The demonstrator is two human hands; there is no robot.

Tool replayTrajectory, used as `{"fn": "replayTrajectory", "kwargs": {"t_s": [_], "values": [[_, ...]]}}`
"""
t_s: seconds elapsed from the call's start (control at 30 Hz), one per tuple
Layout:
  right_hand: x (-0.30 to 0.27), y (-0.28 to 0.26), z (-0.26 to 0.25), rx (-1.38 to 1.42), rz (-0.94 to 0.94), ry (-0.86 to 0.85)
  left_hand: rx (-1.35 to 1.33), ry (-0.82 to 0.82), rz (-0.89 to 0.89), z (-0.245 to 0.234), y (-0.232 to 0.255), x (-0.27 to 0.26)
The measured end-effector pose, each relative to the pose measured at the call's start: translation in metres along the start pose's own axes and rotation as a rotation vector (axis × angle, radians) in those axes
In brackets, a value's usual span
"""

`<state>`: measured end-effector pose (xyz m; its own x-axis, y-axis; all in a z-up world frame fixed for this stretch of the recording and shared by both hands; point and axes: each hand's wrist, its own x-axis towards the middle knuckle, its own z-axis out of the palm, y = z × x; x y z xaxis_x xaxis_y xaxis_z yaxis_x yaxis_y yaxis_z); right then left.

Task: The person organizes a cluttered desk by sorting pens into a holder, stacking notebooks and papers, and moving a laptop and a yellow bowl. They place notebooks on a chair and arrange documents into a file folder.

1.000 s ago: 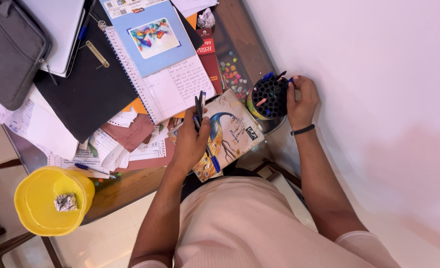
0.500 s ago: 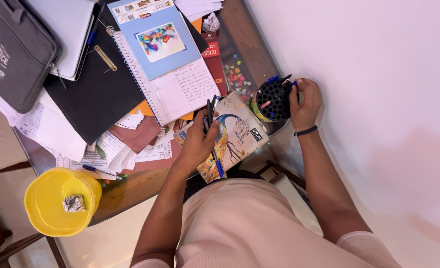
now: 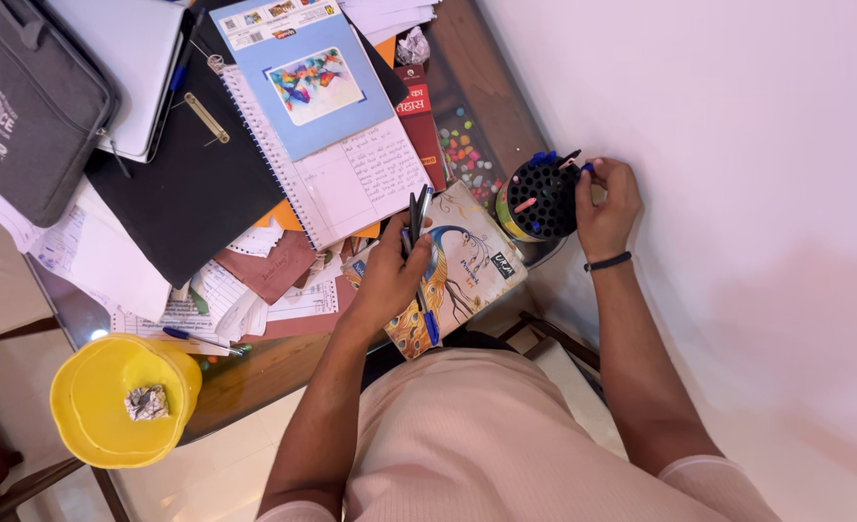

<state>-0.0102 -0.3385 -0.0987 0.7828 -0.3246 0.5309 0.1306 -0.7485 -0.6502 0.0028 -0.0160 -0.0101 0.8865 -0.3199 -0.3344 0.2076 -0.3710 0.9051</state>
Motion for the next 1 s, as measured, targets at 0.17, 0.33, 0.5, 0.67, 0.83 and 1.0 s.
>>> {"fn": "replayTrajectory", "kwargs": {"t_s": [0.17,0.33,0.5,0.67,0.83,1.0], "values": [[0.013,-0.029,-0.013,-0.106,-0.078,-0.025,-0.050,-0.085,0.072,0.010,-0.003,0.009],[-0.002,-0.080,-0.027,0.084,0.014,0.041,-0.251,-0.250,0.100,0.023,-0.006,0.018],[-0.031,-0.105,-0.013,0.893,0.457,-0.248,-0.230,-0.347,0.179,0.044,-0.009,0.020],[-0.041,-0.096,-0.011,1.012,0.711,-0.352,-0.215,-0.426,0.151,0.066,-0.013,0.023],[-0.046,-0.077,-0.032,1.101,0.846,-0.184,-0.207,-0.444,0.092,0.070,-0.023,0.027],[-0.055,-0.066,-0.038,0.945,0.726,-0.166,-0.225,-0.308,0.011,0.073,-0.024,0.029]]}}
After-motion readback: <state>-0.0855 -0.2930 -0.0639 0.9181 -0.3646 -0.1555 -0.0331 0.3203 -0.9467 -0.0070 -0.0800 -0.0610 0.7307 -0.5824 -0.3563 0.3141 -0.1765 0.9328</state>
